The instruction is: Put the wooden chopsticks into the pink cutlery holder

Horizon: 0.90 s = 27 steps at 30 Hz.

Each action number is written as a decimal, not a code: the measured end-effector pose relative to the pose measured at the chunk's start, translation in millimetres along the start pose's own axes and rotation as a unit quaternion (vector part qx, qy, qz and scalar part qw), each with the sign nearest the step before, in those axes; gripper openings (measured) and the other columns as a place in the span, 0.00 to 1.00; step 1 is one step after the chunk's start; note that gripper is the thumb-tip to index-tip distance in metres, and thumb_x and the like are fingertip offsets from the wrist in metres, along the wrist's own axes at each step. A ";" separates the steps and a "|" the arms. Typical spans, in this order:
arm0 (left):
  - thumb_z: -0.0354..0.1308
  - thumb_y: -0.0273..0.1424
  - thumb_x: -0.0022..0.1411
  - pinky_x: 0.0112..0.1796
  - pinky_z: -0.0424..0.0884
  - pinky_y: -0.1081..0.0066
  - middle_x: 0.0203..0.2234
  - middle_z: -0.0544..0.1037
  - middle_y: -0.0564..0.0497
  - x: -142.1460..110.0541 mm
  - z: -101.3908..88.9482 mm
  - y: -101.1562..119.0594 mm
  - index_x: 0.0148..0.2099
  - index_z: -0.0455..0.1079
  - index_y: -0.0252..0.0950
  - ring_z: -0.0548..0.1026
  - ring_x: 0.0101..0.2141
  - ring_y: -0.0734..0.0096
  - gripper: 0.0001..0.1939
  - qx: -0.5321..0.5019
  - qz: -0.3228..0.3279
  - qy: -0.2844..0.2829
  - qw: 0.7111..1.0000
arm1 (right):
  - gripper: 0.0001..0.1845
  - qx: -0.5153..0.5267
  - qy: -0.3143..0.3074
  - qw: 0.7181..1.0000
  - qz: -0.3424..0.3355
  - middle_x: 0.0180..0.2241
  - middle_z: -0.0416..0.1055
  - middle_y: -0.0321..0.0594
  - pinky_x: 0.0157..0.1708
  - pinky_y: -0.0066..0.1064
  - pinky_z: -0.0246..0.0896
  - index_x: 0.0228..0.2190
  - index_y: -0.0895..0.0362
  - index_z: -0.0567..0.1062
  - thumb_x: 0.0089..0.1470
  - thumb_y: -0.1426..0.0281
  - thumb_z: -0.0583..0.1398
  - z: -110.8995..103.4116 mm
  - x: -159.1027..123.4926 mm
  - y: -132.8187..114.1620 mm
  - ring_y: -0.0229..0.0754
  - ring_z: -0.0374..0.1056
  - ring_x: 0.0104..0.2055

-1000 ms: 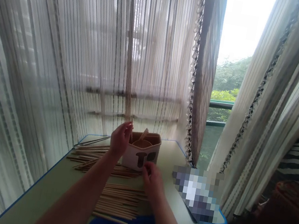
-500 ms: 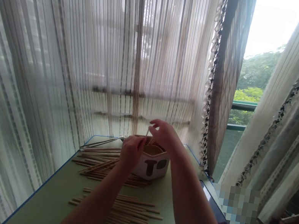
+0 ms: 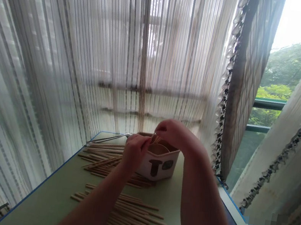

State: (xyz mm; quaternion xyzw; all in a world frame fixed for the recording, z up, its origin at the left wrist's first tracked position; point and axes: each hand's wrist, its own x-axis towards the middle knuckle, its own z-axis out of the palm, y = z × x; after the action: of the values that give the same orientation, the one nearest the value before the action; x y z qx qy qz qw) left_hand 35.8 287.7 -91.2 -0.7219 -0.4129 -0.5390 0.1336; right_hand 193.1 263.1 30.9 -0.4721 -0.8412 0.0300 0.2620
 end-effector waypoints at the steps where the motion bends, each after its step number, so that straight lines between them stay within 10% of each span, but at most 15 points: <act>1: 0.52 0.32 0.60 0.38 0.65 0.67 0.28 0.76 0.49 -0.1 -0.2 0.0 0.36 0.73 0.36 0.70 0.33 0.69 0.09 -0.001 -0.001 0.001 1.000 | 0.09 -0.010 -0.002 1.000 0.003 0.27 0.74 0.38 0.27 0.25 0.55 0.28 0.56 0.78 0.47 0.71 0.57 0.5 1.0 1.4 0.35 0.66 0.28; 27: 0.51 0.24 0.56 0.48 0.62 0.59 0.36 0.78 0.50 -1.2 -6.2 1.9 0.42 0.74 0.37 0.69 0.44 0.61 0.14 0.062 0.001 -0.022 0.998 | 0.12 -0.132 0.039 0.989 0.060 0.31 0.74 0.46 0.32 0.28 0.57 0.29 0.61 0.77 0.50 0.73 0.53 5.6 13.0 9.9 0.40 0.67 0.32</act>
State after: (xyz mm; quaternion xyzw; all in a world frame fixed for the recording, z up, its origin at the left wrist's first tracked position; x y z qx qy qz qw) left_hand 32.9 281.9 -89.4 -0.7245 -0.4476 -0.4959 0.1699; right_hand 192.8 280.2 28.5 -0.5530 -0.7969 -0.0843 0.2279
